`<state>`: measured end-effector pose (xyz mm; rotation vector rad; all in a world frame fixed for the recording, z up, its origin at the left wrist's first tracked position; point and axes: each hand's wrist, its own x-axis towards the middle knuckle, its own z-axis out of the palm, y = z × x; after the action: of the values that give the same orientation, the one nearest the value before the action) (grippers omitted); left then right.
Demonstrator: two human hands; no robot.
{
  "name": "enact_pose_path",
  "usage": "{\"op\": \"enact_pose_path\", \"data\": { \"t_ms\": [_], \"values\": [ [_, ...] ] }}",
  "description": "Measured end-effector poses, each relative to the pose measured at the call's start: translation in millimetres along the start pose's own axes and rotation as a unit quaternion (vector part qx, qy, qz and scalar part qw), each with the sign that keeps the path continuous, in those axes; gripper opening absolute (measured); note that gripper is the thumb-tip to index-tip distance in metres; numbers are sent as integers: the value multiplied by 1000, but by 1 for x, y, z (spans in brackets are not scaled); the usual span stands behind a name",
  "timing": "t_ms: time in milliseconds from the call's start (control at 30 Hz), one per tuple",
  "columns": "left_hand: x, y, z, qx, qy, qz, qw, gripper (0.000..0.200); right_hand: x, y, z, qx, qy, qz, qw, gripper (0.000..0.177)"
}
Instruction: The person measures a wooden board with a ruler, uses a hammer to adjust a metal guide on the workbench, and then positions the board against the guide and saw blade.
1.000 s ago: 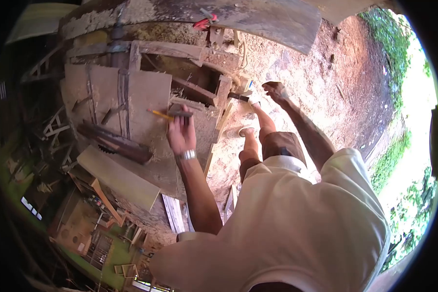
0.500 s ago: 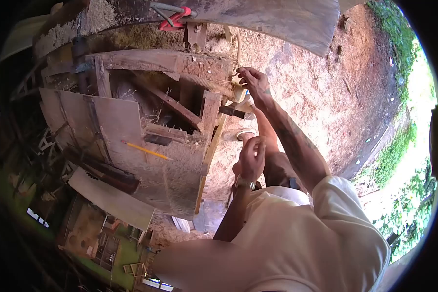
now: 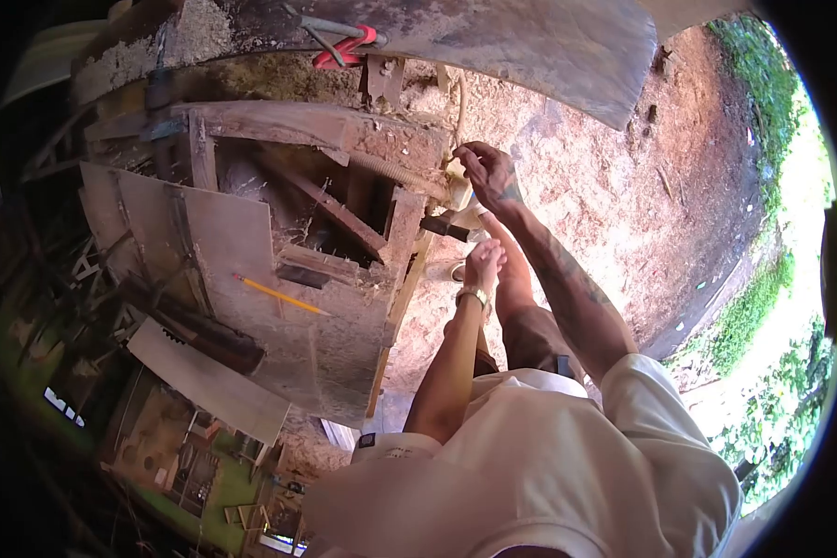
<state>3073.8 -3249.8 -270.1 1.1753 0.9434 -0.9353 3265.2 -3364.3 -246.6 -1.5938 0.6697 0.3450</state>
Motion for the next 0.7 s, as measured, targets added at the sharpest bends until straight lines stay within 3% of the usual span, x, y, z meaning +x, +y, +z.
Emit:
{"op": "enact_pose_path", "data": {
  "t_ms": [33, 67, 167, 233, 300, 467, 600, 700],
  "values": [
    [-3, 24, 9, -47, 5, -39, 998, 25, -1, -6, -2, -10, 6, -5, 1000, 37],
    [16, 14, 6, -141, -30, -33, 989, 50, -5, -19, -5, -20, 11, -10, 1000, 37],
    [46, 24, 28, -356, -54, 34, 932, 69, -9, -24, -4, 24, 21, -21, 999, 36],
    [60, 37, 35, -442, -149, 38, 884, 83, -11, -36, -6, 23, -1, 19, 1000, 37],
    [65, 38, 43, -478, -122, 40, 869, 84, -9, -32, -3, -12, -1, 58, 998, 41],
    [65, 44, 51, -612, -124, 47, 780, 70, -12, -33, 0, -6, 31, 6, 999, 42],
    [55, 64, 57, -563, -238, 124, 782, 74, -12, -33, 1, -10, 36, 17, 999, 39],
    [64, 60, 57, -596, -165, 75, 782, 76, -15, -37, 1, -20, 43, 15, 999, 42]
  ]
}}
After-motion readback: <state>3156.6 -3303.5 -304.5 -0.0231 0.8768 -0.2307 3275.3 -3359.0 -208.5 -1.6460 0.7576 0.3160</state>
